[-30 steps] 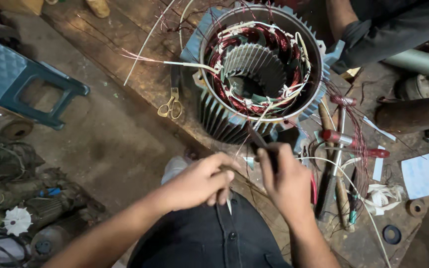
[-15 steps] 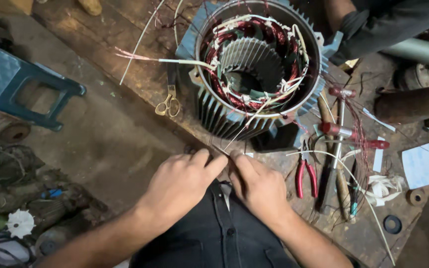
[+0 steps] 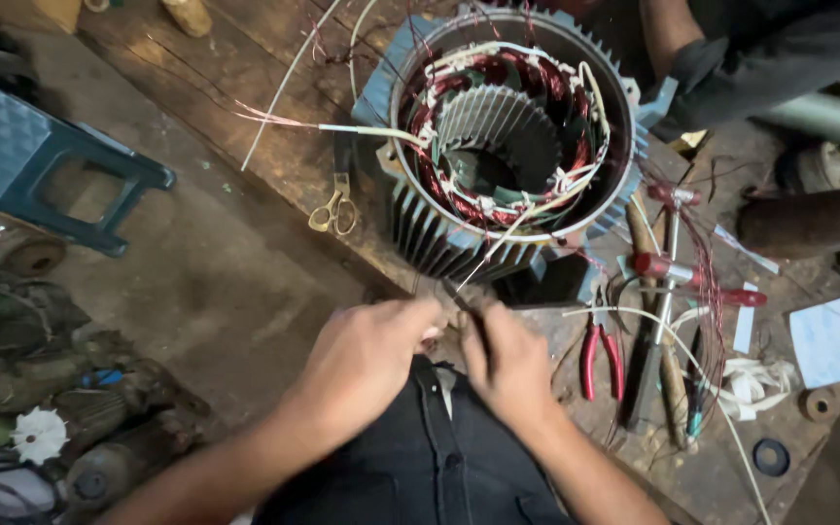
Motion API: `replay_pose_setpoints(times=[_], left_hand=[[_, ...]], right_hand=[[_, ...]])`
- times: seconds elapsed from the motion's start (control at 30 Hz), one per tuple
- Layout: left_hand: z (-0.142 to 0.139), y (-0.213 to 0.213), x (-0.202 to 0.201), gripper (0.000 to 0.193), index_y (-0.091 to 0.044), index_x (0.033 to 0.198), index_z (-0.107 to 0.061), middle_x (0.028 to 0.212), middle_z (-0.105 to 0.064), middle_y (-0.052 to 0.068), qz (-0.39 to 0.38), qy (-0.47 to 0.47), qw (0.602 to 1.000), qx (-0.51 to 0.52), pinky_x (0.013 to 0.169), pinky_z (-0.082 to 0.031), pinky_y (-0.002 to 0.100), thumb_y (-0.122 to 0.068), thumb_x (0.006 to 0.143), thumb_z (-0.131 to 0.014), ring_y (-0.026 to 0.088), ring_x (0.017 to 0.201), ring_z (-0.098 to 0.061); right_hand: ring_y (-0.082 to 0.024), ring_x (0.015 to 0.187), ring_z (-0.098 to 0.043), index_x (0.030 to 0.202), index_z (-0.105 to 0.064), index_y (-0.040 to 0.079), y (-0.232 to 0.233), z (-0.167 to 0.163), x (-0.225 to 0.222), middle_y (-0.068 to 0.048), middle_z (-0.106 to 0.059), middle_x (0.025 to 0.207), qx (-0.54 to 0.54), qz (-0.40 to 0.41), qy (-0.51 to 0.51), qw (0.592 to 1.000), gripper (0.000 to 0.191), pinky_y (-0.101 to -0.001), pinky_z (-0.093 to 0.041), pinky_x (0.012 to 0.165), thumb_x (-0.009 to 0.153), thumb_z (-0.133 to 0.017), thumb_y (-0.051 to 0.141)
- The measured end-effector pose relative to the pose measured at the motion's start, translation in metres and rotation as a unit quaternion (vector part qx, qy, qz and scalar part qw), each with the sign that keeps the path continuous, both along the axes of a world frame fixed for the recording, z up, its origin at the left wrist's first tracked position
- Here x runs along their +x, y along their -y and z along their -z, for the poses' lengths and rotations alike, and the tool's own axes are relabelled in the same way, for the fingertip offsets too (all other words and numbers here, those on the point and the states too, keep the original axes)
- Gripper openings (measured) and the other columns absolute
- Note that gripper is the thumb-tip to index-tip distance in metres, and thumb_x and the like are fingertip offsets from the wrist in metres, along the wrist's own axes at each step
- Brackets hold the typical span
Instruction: The person strips insulation from copper wires using a knife and inserts them into the slots of a motor stator. They then use a wooden stick to push the wires deeper into the slots and arrange them within the stator.
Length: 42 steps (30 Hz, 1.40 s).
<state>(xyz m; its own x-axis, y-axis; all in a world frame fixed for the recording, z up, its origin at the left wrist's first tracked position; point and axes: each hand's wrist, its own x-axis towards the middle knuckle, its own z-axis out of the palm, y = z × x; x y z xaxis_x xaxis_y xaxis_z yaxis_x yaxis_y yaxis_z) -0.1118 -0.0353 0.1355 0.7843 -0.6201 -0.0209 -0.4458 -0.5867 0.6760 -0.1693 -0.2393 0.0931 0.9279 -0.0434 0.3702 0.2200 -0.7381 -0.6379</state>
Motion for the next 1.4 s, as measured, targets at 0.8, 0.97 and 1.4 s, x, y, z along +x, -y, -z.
replay_pose_setpoints(times=[0.8, 0.97, 1.4], left_hand=[[-0.002, 0.021, -0.002, 0.011, -0.010, 0.103, -0.065, 0.079, -0.077, 0.007, -0.004, -0.167, 0.986, -0.015, 0.068, -0.054, 0.040, -0.017, 0.099, -0.057, 0.029, 0.075, -0.074], [-0.026, 0.024, 0.008, 0.006, -0.012, 0.104, -0.055, 0.090, -0.081, 0.008, -0.138, -0.428, 0.867, -0.214, 0.060, -0.053, 0.034, -0.016, 0.100, -0.055, 0.026, 0.071, -0.077], [-0.032, 0.002, -0.003, 0.022, -0.014, 0.104, -0.063, 0.082, -0.063, 0.007, 0.092, 0.293, 0.942, 0.132, 0.063, -0.056, 0.036, -0.020, 0.083, -0.061, 0.023, 0.068, -0.069]], right_hand=[[-0.036, 0.074, -0.072, 0.110, -0.065, 0.007, 0.004, -0.026, -0.005, -0.016, -0.070, 0.083, -0.033, -0.041, -0.104, 0.993, 0.021, -0.0435, -0.056, 0.062, 0.091, -0.071, 0.013], [-0.029, 0.069, -0.074, 0.119, -0.066, 0.009, 0.019, -0.048, -0.012, -0.014, -0.073, 0.083, -0.036, 0.145, -0.094, 0.984, 0.022, -0.0390, -0.056, 0.062, 0.098, -0.068, 0.013], [-0.039, 0.079, -0.070, 0.122, -0.064, 0.006, -0.008, -0.049, -0.005, -0.019, -0.072, 0.095, -0.124, -0.013, -0.080, 0.989, 0.039, -0.0458, -0.057, 0.064, 0.085, -0.070, 0.013]])
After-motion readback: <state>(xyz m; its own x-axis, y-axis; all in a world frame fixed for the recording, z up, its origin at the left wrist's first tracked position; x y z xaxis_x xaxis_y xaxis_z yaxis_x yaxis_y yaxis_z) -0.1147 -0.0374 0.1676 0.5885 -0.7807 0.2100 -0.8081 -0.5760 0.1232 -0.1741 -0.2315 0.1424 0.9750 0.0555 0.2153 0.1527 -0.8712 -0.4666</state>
